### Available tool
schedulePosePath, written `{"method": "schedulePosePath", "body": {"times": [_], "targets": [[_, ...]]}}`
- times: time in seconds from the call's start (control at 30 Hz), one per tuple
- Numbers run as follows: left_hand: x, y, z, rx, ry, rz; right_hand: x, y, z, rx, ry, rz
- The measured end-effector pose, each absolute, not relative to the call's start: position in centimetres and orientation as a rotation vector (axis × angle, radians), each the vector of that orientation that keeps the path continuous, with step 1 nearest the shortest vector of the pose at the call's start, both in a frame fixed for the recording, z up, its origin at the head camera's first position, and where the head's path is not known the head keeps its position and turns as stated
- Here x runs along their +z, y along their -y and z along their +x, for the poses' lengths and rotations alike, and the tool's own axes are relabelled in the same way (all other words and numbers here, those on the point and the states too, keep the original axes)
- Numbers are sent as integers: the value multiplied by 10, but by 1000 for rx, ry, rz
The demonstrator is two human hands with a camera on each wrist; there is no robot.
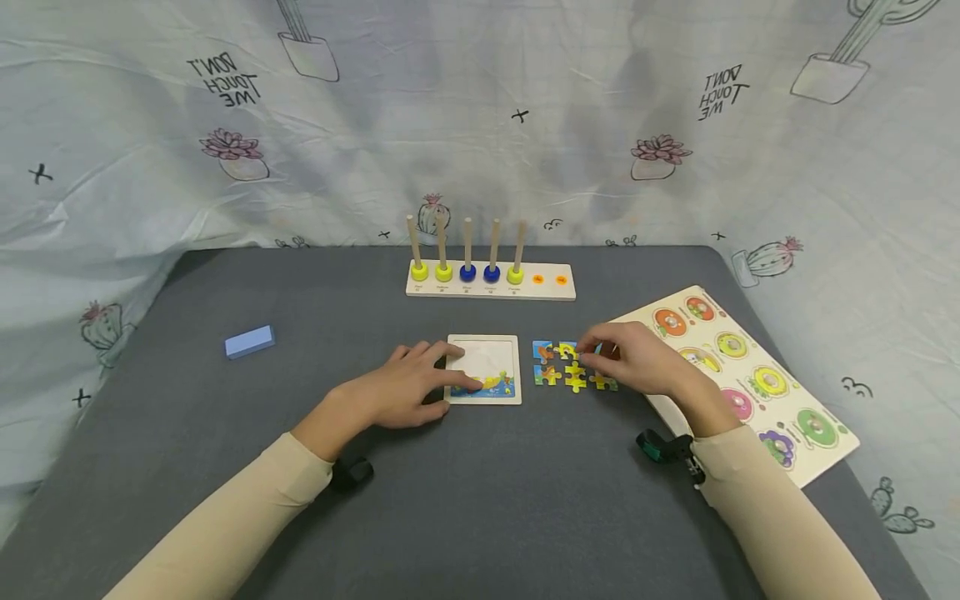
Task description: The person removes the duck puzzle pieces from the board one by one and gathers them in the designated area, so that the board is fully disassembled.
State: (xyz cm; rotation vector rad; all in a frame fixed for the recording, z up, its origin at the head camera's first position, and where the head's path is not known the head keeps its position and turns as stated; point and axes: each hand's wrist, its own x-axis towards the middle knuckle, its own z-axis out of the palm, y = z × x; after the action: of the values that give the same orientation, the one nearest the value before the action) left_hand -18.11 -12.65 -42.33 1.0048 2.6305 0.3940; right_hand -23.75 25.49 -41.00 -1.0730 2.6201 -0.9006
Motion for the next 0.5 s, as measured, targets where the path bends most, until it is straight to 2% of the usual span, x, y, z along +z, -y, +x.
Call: {"method": "schedulePosePath", "body": {"times": [0.5], "targets": [[-425, 133, -185, 473, -2639, 944, -411, -208, -239, -992, -2513, -1197]]}}
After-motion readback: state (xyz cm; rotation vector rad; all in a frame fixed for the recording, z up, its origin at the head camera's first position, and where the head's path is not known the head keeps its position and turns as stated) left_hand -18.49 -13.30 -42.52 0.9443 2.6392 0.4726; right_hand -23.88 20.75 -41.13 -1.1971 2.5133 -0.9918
